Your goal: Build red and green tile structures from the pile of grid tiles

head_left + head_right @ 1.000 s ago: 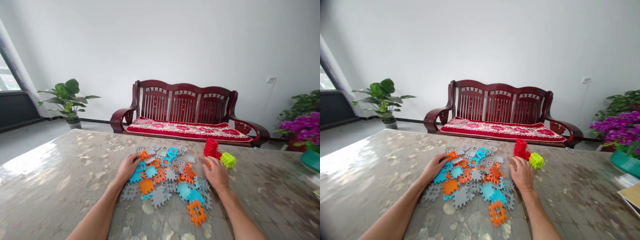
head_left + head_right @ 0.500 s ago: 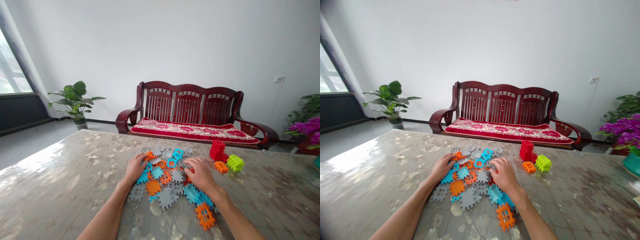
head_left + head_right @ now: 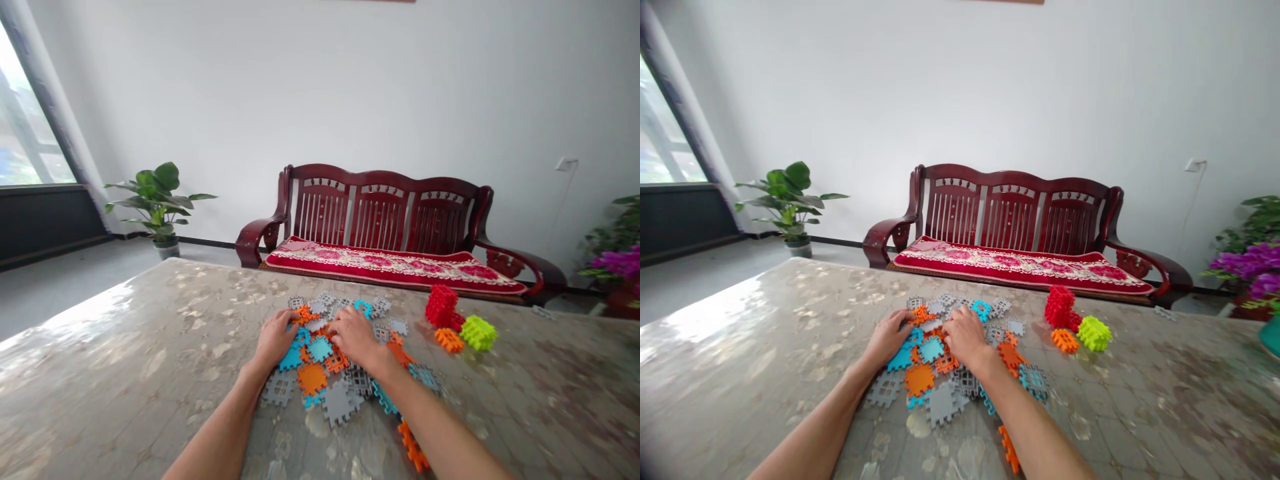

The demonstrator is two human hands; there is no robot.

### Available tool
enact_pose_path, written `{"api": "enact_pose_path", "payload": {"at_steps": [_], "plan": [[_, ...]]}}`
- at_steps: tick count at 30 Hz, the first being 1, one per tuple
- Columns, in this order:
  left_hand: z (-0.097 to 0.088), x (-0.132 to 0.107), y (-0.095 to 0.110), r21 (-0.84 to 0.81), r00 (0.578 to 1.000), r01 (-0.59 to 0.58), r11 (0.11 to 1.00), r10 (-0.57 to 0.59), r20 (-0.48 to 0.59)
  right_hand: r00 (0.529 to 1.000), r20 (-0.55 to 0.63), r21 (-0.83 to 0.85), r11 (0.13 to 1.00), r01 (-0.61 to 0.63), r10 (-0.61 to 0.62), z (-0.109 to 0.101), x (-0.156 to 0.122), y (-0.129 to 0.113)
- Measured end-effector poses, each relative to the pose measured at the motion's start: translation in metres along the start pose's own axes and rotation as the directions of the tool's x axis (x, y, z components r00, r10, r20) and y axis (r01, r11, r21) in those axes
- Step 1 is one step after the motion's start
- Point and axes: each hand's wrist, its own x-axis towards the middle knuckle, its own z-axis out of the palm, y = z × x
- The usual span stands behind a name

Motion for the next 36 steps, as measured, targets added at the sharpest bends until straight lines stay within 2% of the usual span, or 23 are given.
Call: {"api": "enact_pose_path", "payload": {"at_steps": [4, 10, 16, 19, 21, 24, 27, 29, 32, 36], "plan": [[0.001, 0.0, -0.001, -0.022, 1.0, -0.002, 1.0, 0.002, -0.007, 0.999, 0.031, -0.068, 0.997, 0.036, -0.034, 0.001, 0.004, -0.003], [0.001, 0.001, -0.001, -0.028, 1.0, 0.011, 1.0, -0.011, 0.0, 0.995, -0.007, -0.089, 0.991, 0.097, -0.098, 0.008, 0.004, -0.001], [0.0, 0.001, -0.001, -0.018, 1.0, 0.005, 1.0, -0.005, 0.007, 0.995, -0.086, 0.018, 0.998, 0.058, -0.056, -0.005, -0.01, 0.007], [0.0, 0.001, -0.002, -0.003, 1.0, 0.016, 1.0, -0.016, 0.013, 0.993, -0.112, 0.128, 0.991, 0.049, -0.034, -0.014, -0.028, 0.026], [0.0, 0.001, -0.002, 0.004, 1.0, 0.015, 1.0, -0.015, 0.012, 0.99, -0.142, 0.21, 0.978, 0.018, 0.012, -0.016, -0.045, 0.048], [0.001, 0.002, -0.004, 0.007, 1.0, -0.002, 1.0, 0.002, 0.004, 0.967, -0.187, 0.268, 0.956, -0.117, 0.171, -0.012, -0.074, 0.09], [0.002, 0.003, -0.006, 0.012, 1.0, -0.001, 1.0, 0.001, -0.002, 0.946, -0.194, 0.273, 0.94, -0.203, 0.26, -0.002, -0.103, 0.128], [0.003, 0.004, -0.008, 0.011, 1.0, 0.0, 1.0, 0.0, -0.003, 0.932, -0.183, 0.261, 0.929, -0.261, 0.313, 0.003, -0.12, 0.145], [0.003, 0.004, -0.01, 0.002, 1.0, -0.004, 1.0, 0.004, 0.004, 0.921, -0.173, 0.216, 0.926, -0.31, 0.348, 0.008, -0.138, 0.152], [0.004, 0.005, -0.012, -0.012, 1.0, -0.01, 1.0, 0.01, 0.009, 0.899, -0.163, 0.125, 0.913, -0.389, 0.406, 0.011, -0.146, 0.144]]}}
